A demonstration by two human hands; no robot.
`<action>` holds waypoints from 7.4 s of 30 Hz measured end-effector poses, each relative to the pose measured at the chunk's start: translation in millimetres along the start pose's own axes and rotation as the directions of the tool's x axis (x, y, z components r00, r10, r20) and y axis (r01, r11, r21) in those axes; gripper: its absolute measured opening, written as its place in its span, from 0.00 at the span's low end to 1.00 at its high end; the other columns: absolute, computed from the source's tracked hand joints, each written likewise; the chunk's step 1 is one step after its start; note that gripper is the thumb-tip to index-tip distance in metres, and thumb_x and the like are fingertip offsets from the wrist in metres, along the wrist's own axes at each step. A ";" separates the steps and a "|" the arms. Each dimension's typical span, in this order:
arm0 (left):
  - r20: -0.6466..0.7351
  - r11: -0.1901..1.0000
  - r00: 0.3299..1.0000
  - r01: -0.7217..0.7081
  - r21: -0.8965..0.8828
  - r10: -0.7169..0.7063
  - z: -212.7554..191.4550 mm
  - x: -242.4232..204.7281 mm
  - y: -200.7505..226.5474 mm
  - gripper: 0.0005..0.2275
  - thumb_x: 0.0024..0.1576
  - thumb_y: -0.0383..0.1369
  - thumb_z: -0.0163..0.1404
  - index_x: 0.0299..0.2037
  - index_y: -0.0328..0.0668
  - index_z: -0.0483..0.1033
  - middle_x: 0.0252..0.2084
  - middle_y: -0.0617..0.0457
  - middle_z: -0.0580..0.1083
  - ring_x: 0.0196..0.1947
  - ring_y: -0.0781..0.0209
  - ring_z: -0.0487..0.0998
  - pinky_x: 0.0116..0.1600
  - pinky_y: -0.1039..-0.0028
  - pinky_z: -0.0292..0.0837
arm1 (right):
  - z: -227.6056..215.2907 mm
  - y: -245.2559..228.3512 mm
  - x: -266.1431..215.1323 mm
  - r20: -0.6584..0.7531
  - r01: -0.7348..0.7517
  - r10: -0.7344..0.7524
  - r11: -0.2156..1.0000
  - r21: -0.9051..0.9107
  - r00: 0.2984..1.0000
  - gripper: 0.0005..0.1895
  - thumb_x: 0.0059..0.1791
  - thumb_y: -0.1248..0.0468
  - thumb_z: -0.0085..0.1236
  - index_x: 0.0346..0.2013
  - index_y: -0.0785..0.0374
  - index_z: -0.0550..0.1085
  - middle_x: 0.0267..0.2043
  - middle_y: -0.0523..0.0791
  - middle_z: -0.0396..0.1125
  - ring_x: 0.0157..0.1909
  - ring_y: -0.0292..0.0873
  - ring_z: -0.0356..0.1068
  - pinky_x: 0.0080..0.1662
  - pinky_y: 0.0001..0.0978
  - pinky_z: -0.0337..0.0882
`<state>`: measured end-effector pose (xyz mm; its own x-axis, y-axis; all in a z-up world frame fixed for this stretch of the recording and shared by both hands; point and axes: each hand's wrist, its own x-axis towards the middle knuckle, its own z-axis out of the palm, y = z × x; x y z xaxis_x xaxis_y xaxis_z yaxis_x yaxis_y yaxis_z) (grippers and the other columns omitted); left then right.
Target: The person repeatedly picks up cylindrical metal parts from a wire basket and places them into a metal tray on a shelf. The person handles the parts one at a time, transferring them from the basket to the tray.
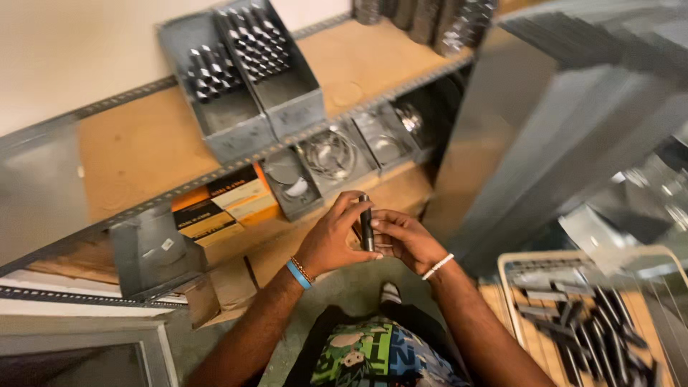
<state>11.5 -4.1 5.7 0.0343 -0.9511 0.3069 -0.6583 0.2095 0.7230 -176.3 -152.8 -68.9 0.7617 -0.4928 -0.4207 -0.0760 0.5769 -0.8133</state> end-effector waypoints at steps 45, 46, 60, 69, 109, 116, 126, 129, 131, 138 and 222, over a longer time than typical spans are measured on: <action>-0.092 0.755 0.929 0.347 0.557 -0.359 -332.7 346.8 -260.5 0.44 0.59 0.56 0.72 0.79 0.38 0.70 0.77 0.35 0.72 0.80 0.27 0.68 0.88 0.28 0.54 | -20.0 -244.2 271.3 0.211 0.181 -0.185 0.983 0.039 0.960 0.19 0.60 0.61 0.61 0.63 0.68 0.78 0.48 0.52 0.76 0.37 0.41 0.75 0.30 0.22 0.65; -0.086 0.757 0.931 0.339 0.558 -0.354 -330.3 343.4 -264.8 0.44 0.59 0.56 0.72 0.79 0.38 0.70 0.77 0.35 0.72 0.80 0.27 0.68 0.88 0.28 0.54 | -18.8 -242.8 269.6 0.205 0.186 -0.190 0.982 0.042 0.960 0.19 0.60 0.61 0.61 0.63 0.68 0.78 0.48 0.52 0.76 0.37 0.41 0.75 0.30 0.22 0.65; -0.218 0.949 0.976 0.065 0.308 0.004 -199.9 243.1 -95.7 0.24 0.67 0.37 0.65 0.72 0.41 0.75 0.69 0.36 0.74 0.72 0.25 0.73 0.71 0.31 0.69 | -45.3 -175.1 175.5 -0.091 0.312 -0.305 0.946 0.082 0.948 0.28 0.65 0.46 0.51 0.68 0.65 0.76 0.56 0.50 0.80 0.44 0.44 0.82 0.40 0.29 0.73; 0.021 0.992 0.997 -0.071 0.102 0.069 -20.0 161.6 -79.5 0.27 0.59 0.40 0.70 0.67 0.40 0.80 0.65 0.38 0.77 0.67 0.29 0.79 0.70 0.44 0.75 | -66.5 -78.2 -9.8 -0.513 0.339 -0.286 0.941 0.011 0.809 0.25 0.65 0.48 0.54 0.67 0.64 0.77 0.57 0.49 0.79 0.47 0.47 0.81 0.46 0.35 0.72; 0.298 0.987 0.941 0.145 0.075 -0.161 288.9 0.9 80.2 0.25 0.58 0.38 0.71 0.65 0.38 0.83 0.57 0.37 0.80 0.58 0.36 0.87 0.62 0.51 0.85 | -414.3 245.9 -322.8 -0.909 -0.817 -0.258 0.404 -0.410 0.328 0.20 0.55 0.48 0.65 0.48 0.61 0.84 0.46 0.54 0.83 0.52 0.65 0.86 0.51 0.63 0.86; 0.247 0.995 0.964 0.104 0.002 -0.102 256.7 -7.9 67.6 0.27 0.58 0.40 0.72 0.65 0.37 0.81 0.54 0.37 0.79 0.56 0.35 0.86 0.63 0.50 0.83 | -377.2 206.8 -361.2 -0.926 -0.661 -0.049 0.686 -0.304 0.375 0.26 0.45 0.39 0.77 0.48 0.51 0.87 0.39 0.49 0.86 0.49 0.59 0.87 0.53 0.57 0.86; 0.346 0.992 0.938 0.025 -0.121 0.019 117.7 22.2 114.9 0.53 0.48 0.57 0.76 0.83 0.41 0.66 0.79 0.27 0.64 0.78 0.21 0.68 0.78 0.34 0.67 | -124.3 36.6 -194.8 -0.543 0.170 -0.068 0.976 0.139 0.837 0.10 0.52 0.72 0.72 0.47 0.68 0.82 0.31 0.45 0.75 0.29 0.40 0.74 0.33 0.31 0.74; 0.282 0.989 0.957 -0.023 -0.148 0.064 77.3 25.1 98.6 0.53 0.46 0.51 0.78 0.82 0.40 0.65 0.80 0.26 0.60 0.76 0.17 0.70 0.78 0.36 0.69 | -70.8 16.9 -137.6 -0.360 0.118 -0.049 0.978 0.172 0.932 0.11 0.49 0.70 0.72 0.45 0.60 0.84 0.32 0.40 0.78 0.28 0.36 0.76 0.36 0.32 0.81; 0.216 0.992 0.975 -0.015 -0.128 0.042 52.4 23.0 75.9 0.48 0.48 0.46 0.78 0.79 0.39 0.68 0.79 0.29 0.62 0.76 0.20 0.72 0.78 0.38 0.70 | -50.1 12.8 -102.4 -0.307 0.102 -0.047 0.981 0.166 0.950 0.10 0.49 0.69 0.72 0.45 0.60 0.84 0.31 0.40 0.78 0.28 0.36 0.77 0.37 0.32 0.82; 0.151 0.992 0.988 0.044 -0.116 -0.026 -41.0 33.0 49.2 0.38 0.59 0.40 0.73 0.79 0.42 0.68 0.80 0.31 0.60 0.76 0.17 0.69 0.73 0.27 0.73 | 14.3 -31.4 -32.6 -0.177 0.025 -0.001 0.991 0.132 0.984 0.13 0.50 0.70 0.72 0.49 0.68 0.85 0.33 0.44 0.80 0.31 0.41 0.83 0.39 0.40 0.86; 0.596 0.944 0.801 -0.229 0.236 0.045 302.2 48.2 48.3 0.16 0.64 0.35 0.61 0.60 0.38 0.83 0.56 0.39 0.79 0.60 0.34 0.85 0.65 0.48 0.82 | -375.9 288.6 -286.2 -0.635 -0.568 -0.403 0.287 -0.772 0.659 0.24 0.52 0.58 0.75 0.63 0.48 0.80 0.57 0.45 0.78 0.64 0.60 0.81 0.61 0.58 0.86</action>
<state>-245.9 -108.3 -131.7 -0.4510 -0.8880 -0.0904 -0.8071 0.3624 0.4662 -658.1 -90.0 -334.3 0.1239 -0.9710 -0.2046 -0.9507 -0.0571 -0.3049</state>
